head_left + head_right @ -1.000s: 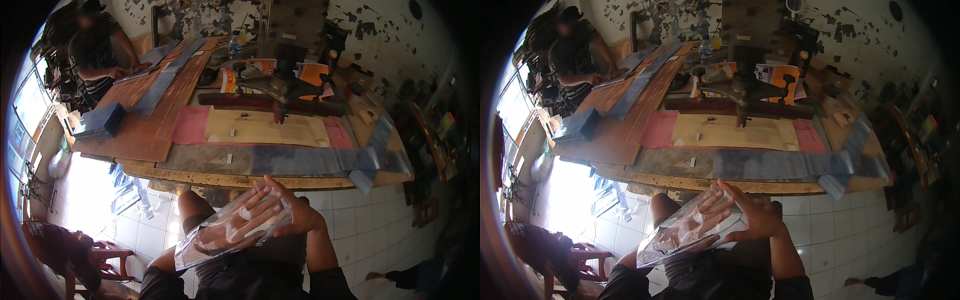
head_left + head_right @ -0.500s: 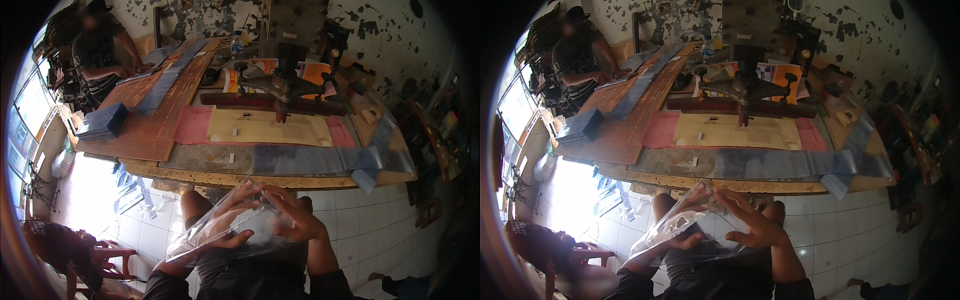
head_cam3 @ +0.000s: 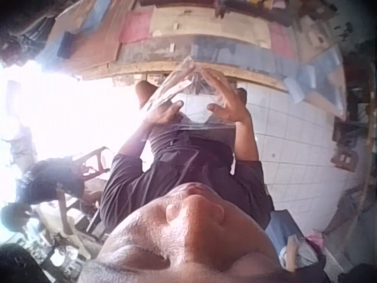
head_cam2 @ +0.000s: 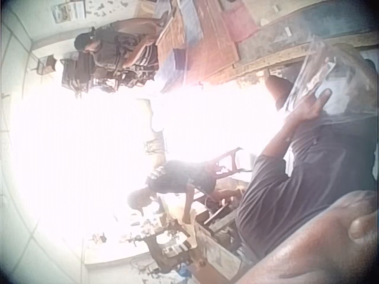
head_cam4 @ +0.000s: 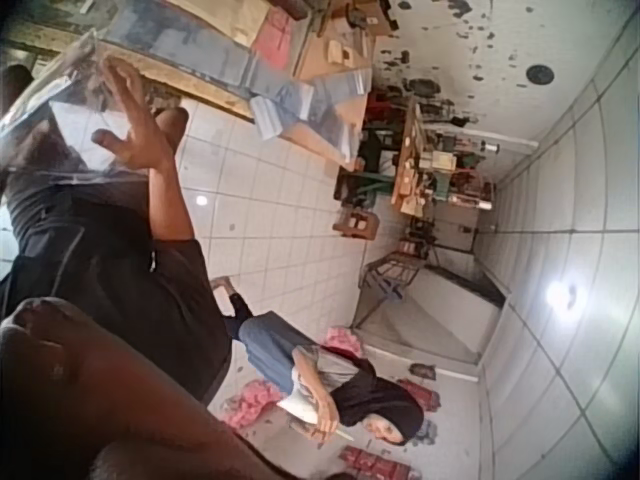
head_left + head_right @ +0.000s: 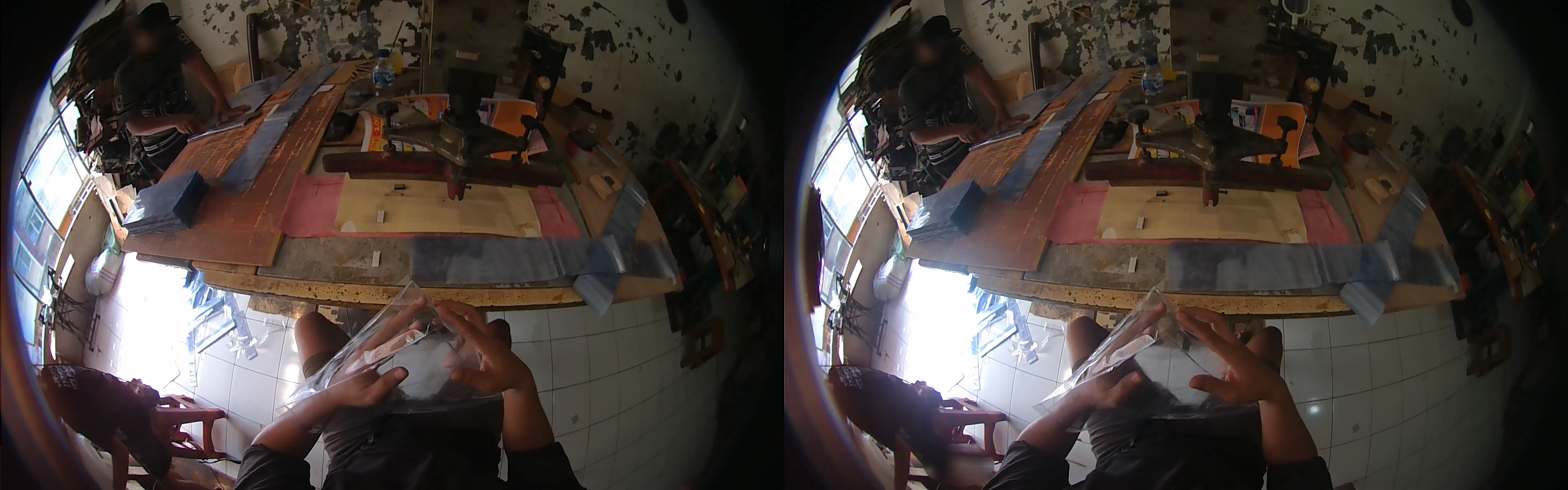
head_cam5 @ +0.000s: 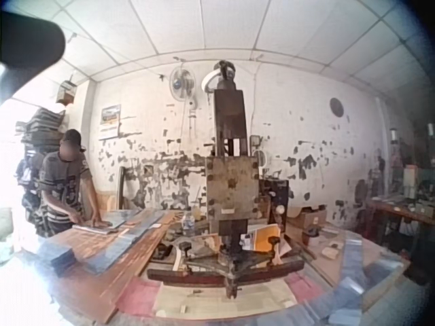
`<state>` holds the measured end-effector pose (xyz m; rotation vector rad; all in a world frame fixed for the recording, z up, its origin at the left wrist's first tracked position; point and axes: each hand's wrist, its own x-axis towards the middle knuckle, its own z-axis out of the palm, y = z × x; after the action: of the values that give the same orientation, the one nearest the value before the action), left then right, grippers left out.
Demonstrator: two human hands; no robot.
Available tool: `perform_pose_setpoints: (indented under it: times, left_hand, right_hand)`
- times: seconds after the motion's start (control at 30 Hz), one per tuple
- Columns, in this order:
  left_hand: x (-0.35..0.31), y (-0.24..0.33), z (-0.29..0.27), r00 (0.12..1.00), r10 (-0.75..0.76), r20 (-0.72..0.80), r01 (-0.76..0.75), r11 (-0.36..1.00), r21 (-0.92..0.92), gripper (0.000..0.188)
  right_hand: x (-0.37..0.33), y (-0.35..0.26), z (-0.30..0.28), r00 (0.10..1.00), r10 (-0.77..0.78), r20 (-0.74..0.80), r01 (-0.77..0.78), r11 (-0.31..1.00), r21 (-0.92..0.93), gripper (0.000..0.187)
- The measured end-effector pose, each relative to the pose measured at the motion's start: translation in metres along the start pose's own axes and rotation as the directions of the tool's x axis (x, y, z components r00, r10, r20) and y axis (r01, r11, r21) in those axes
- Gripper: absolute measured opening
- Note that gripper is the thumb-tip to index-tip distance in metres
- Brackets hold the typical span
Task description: The person handles and aligns transparent plastic sheets at a workbench, folds them, and then carefully places a small orange component into a press machine.
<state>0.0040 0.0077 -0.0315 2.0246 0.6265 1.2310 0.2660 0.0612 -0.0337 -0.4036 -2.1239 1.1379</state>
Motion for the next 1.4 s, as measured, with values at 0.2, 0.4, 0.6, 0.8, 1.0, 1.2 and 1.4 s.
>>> perform_pose_setpoints:
  times: [0.2, 0.4, 0.6, 0.8, 1.0, 1.2, 1.4]
  left_hand:
    - [-0.003, 0.004, -0.006, 0.986, -0.083, 0.145, 0.112, 0.972, -0.204, 0.058]
    - [-0.001, 0.001, -0.003, 0.989, 0.004, 0.150, 0.008, 0.996, -0.086, 0.057]
    - [-0.011, 0.000, 0.014, 0.998, -0.033, 0.053, 0.034, 0.999, -0.020, 0.054]
    - [-0.018, -0.005, 0.026, 0.995, 0.104, 0.010, -0.104, 0.995, 0.000, 0.053]
    - [-0.021, -0.001, 0.031, 0.991, -0.092, 0.096, 0.107, 0.981, -0.161, 0.053]
    - [-0.014, 0.004, 0.025, 0.962, -0.206, 0.182, 0.233, 0.961, -0.146, 0.056]
    - [-0.022, -0.007, 0.028, 0.915, -0.298, 0.272, 0.380, 0.863, -0.333, 0.056]
  right_hand:
    - [0.007, -0.008, 0.001, 0.999, -0.020, -0.030, 0.017, 0.995, -0.094, 0.084]
    - [0.024, -0.043, 0.001, 0.976, -0.120, -0.181, 0.086, 0.979, -0.184, 0.065]
    - [0.024, -0.046, 0.013, 0.964, -0.145, -0.222, 0.081, 0.958, -0.275, 0.049]
    - [0.020, -0.050, 0.022, 0.903, -0.255, -0.346, 0.112, 0.917, -0.384, 0.027]
    - [0.013, -0.050, 0.019, 0.881, -0.238, -0.409, 0.112, 0.945, -0.309, 0.015]
    - [0.016, -0.055, 0.008, 0.881, -0.317, -0.352, 0.202, 0.924, -0.326, 0.015]
    - [0.009, -0.046, 0.012, 0.877, -0.255, -0.406, 0.149, 0.950, -0.275, 0.013]
